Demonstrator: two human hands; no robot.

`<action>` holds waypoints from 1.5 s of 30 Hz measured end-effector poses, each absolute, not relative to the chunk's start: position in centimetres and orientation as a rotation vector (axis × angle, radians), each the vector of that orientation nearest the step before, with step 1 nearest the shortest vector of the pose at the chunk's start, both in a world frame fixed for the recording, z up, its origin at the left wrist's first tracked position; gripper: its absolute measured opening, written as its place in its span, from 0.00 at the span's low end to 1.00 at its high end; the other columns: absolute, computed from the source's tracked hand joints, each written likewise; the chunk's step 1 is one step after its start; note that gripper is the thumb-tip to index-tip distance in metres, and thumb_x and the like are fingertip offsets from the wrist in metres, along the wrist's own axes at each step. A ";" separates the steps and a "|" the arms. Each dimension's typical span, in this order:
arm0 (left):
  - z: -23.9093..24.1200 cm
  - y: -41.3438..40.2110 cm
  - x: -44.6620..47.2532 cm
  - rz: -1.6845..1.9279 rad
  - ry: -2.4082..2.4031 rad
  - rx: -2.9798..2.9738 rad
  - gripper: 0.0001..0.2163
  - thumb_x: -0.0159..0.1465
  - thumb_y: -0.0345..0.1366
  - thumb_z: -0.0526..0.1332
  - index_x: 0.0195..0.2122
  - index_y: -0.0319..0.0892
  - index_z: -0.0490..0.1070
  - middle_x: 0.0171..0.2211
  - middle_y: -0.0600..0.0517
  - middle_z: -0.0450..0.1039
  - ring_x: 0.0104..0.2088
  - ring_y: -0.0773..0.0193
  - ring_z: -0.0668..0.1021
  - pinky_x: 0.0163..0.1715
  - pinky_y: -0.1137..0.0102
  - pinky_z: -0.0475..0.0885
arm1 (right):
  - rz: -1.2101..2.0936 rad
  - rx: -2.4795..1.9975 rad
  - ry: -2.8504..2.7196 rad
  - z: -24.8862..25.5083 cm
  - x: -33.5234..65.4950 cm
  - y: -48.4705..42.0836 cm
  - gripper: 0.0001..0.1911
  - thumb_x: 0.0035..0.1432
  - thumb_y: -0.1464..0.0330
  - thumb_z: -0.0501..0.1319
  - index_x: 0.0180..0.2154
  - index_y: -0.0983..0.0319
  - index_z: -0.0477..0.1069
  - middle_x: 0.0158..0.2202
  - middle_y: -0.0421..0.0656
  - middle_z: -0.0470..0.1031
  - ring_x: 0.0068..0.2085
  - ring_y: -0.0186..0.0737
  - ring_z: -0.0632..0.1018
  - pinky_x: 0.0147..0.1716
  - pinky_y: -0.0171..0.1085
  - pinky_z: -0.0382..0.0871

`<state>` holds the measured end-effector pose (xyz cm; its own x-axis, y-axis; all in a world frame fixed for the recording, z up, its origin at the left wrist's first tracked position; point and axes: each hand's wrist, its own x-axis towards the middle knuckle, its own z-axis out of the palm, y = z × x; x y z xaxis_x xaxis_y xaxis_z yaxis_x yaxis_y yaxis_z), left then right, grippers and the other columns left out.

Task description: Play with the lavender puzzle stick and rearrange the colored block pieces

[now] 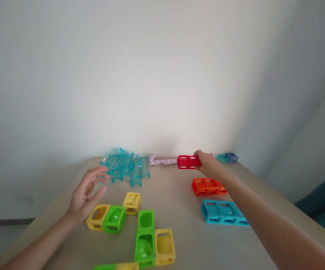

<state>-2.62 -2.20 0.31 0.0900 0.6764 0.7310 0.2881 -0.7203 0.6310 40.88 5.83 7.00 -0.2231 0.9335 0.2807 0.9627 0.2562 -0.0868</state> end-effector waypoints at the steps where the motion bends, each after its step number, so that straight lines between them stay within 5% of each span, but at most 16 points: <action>1: 0.2 -2.2 -2.6 1.655 0.948 2.054 0.21 0.60 0.30 0.59 0.56 0.45 0.62 0.51 0.43 0.62 0.46 0.56 0.72 0.44 0.61 0.71 | -0.138 -1.815 -2.237 6.5 42.8 6.3 0.20 0.48 0.76 0.60 0.46 0.66 0.66 0.39 0.53 0.77 0.42 0.51 0.77 0.46 0.46 0.64; 7: -0.4 -1.9 -2.8 1.640 0.947 2.035 0.19 0.62 0.31 0.58 0.55 0.45 0.62 0.50 0.45 0.62 0.45 0.58 0.71 0.45 0.62 0.69 | -0.086 -1.942 -2.231 3.6 47.8 7.1 0.23 0.45 0.76 0.60 0.46 0.62 0.71 0.45 0.49 0.77 0.45 0.47 0.77 0.44 0.40 0.69; 15: -0.6 -1.9 -3.0 1.686 0.972 1.966 0.17 0.63 0.32 0.58 0.53 0.45 0.63 0.47 0.46 0.64 0.43 0.60 0.71 0.45 0.64 0.68 | -0.165 -1.874 -2.324 2.8 45.9 7.3 0.25 0.60 0.65 0.52 0.57 0.65 0.65 0.60 0.53 0.64 0.63 0.55 0.61 0.60 0.52 0.53; 18: -0.5 -1.9 -3.0 1.693 0.964 1.975 0.17 0.62 0.32 0.58 0.53 0.45 0.63 0.47 0.46 0.64 0.42 0.60 0.71 0.44 0.65 0.69 | -0.190 -1.847 -2.386 1.5 44.8 6.6 0.25 0.64 0.59 0.48 0.57 0.61 0.65 0.61 0.50 0.63 0.63 0.54 0.60 0.59 0.56 0.53; 27: -0.3 -2.0 -2.8 1.668 0.962 1.966 0.17 0.62 0.32 0.58 0.53 0.44 0.64 0.46 0.46 0.65 0.42 0.60 0.71 0.44 0.65 0.69 | -0.294 -1.845 -2.456 -0.8 43.2 2.5 0.22 0.66 0.62 0.45 0.57 0.56 0.65 0.65 0.46 0.57 0.66 0.51 0.54 0.60 0.57 0.50; 34: -0.3 -2.1 -2.8 1.652 0.936 1.985 0.17 0.63 0.32 0.57 0.53 0.44 0.62 0.47 0.46 0.64 0.42 0.60 0.71 0.43 0.65 0.69 | -0.333 -1.999 -2.331 0.4 42.4 0.5 0.26 0.67 0.61 0.41 0.62 0.60 0.58 0.65 0.52 0.54 0.65 0.57 0.56 0.56 0.62 0.55; 40: 0.0 -2.3 -2.8 1.666 0.951 2.006 0.17 0.63 0.32 0.57 0.53 0.44 0.63 0.45 0.46 0.64 0.41 0.61 0.71 0.44 0.64 0.68 | -0.440 -1.959 -2.240 -0.7 42.7 -5.2 0.31 0.66 0.56 0.40 0.67 0.59 0.42 0.68 0.45 0.42 0.67 0.56 0.40 0.61 0.62 0.42; 45: -0.1 -2.2 -2.8 1.660 0.939 2.003 0.17 0.63 0.32 0.58 0.53 0.45 0.63 0.45 0.46 0.64 0.42 0.60 0.70 0.43 0.65 0.68 | -0.454 -1.992 -2.234 -2.4 42.9 -7.2 0.31 0.66 0.55 0.40 0.66 0.61 0.46 0.68 0.50 0.42 0.67 0.60 0.41 0.59 0.64 0.46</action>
<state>-2.79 -2.19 -0.10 0.0822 0.6948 0.7145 0.2541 -0.7079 0.6591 42.94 -7.16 -2.39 -0.1307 0.9508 0.2808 0.9850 0.0923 0.1459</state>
